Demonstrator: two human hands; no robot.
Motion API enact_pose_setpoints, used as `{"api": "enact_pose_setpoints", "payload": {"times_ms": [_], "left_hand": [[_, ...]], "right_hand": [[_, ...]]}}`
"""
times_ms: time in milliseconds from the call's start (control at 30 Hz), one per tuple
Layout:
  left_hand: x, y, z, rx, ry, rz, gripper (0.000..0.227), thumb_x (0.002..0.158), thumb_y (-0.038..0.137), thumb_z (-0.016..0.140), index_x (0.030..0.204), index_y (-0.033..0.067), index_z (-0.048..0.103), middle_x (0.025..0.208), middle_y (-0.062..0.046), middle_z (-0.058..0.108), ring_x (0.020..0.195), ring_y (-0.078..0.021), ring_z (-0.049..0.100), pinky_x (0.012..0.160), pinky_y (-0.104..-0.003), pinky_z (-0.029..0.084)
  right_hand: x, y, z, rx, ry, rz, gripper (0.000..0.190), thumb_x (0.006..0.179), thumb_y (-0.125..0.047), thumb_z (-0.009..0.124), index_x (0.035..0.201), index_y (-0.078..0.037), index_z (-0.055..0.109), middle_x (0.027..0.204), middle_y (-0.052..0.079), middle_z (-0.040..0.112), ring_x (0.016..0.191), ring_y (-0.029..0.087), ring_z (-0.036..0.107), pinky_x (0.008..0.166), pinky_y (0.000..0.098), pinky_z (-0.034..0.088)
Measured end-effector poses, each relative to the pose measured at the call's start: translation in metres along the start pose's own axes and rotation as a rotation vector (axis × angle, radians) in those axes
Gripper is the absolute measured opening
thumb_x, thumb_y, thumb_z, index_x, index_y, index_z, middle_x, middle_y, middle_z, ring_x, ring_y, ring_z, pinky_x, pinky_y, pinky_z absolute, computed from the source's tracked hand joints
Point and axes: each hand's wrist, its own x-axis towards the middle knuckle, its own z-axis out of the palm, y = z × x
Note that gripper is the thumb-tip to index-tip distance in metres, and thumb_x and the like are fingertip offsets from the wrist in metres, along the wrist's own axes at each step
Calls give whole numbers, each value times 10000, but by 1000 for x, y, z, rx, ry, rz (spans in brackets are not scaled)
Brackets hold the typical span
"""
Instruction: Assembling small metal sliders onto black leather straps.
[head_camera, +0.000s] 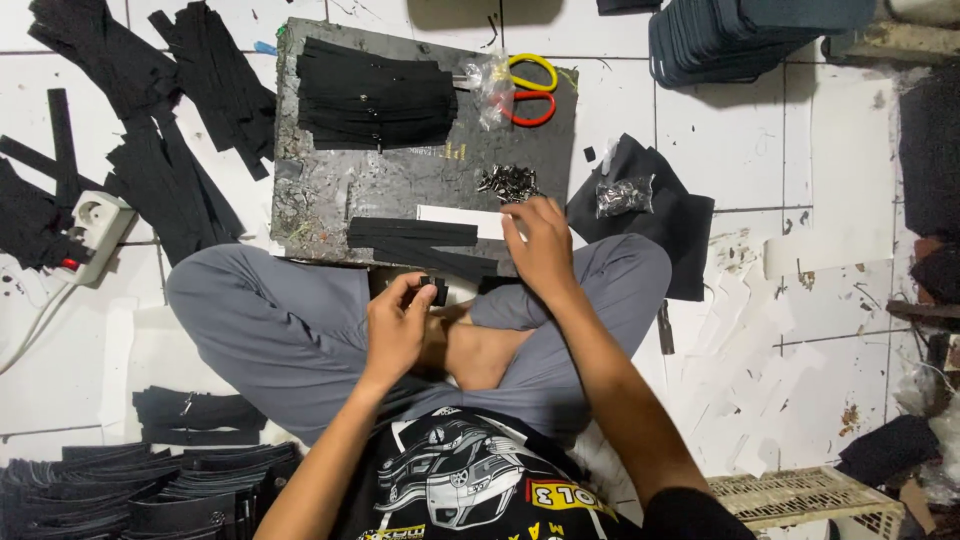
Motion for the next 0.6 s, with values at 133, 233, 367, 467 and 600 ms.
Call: {"api": "enact_pose_setpoints", "payload": {"times_ms": [133, 233, 367, 467, 600], "left_hand": [[-1, -1, -1, -12, 20, 5, 101, 932, 84, 734, 1026, 66, 765, 806, -165, 751, 774, -252, 719, 677, -401, 567], [-2, -3, -5, -25, 46, -10, 101, 933, 97, 741, 1028, 77, 770, 795, -160, 740, 751, -251, 722, 664, -376, 580], [0, -2, -10, -17, 67, -35, 105, 932, 105, 744, 1028, 75, 776, 825, -155, 765, 777, -260, 739, 668, -376, 583], [4, -9, -12, -24, 70, -49, 112, 930, 111, 746, 1032, 78, 780, 836, -157, 767, 788, -245, 734, 671, -380, 582], [8, -12, -12, -25, 72, -33, 115, 929, 113, 747, 1035, 82, 778, 848, -175, 760, 803, -280, 739, 667, -413, 578]], "right_hand": [[25, 13, 27, -275, -54, -142, 106, 902, -133, 747, 1004, -116, 765, 919, 72, 636, 935, 264, 587, 792, 390, 447], [37, 14, 36, -444, -46, -255, 144, 885, -105, 727, 1026, -80, 733, 913, 78, 593, 919, 266, 555, 755, 391, 403], [44, 23, 40, -480, -63, -257, 105, 883, -167, 728, 973, -115, 712, 866, 42, 558, 900, 258, 543, 763, 401, 391], [46, 27, 40, -483, -71, -258, 73, 907, -185, 712, 946, -126, 696, 850, 28, 557, 892, 246, 548, 775, 395, 388], [41, 27, 38, -385, -97, -212, 50, 952, -185, 675, 966, -138, 672, 875, 27, 572, 900, 246, 560, 768, 389, 381]]}}
